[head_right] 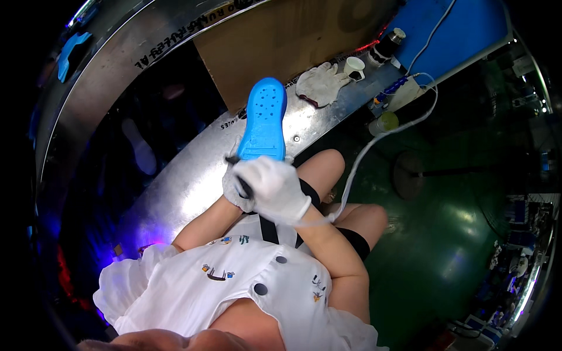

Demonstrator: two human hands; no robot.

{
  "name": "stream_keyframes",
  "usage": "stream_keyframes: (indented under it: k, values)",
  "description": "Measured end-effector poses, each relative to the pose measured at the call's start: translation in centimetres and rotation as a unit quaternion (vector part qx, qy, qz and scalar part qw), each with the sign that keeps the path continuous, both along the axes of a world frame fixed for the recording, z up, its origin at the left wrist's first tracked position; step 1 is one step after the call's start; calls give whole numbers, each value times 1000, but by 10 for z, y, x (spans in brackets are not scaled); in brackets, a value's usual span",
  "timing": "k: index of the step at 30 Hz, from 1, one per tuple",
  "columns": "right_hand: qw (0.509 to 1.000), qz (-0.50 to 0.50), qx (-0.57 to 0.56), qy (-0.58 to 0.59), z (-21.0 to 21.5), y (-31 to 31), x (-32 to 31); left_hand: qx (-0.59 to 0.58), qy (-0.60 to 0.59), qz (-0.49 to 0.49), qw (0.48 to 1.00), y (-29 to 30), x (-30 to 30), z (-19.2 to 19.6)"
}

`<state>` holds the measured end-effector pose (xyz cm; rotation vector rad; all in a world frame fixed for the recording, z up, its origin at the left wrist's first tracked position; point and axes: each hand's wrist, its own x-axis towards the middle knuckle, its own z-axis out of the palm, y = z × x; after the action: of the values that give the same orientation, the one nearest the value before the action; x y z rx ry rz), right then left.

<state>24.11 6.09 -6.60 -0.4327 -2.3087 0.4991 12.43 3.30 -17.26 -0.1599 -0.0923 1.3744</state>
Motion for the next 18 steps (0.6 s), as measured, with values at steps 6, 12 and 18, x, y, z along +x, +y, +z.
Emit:
stream_keyframes:
  k: [6,12,18]
  values:
    - [988,-109,-32,100,-3,12,12,24,-31,-39,998,-2,-1,26]
    - [969,-46,-191,152,-1,-15,16,37,90,-7,995,4,-11,13]
    - [989,-23,-78,126,7,-41,16,139,66,-80,985,10,-13,44]
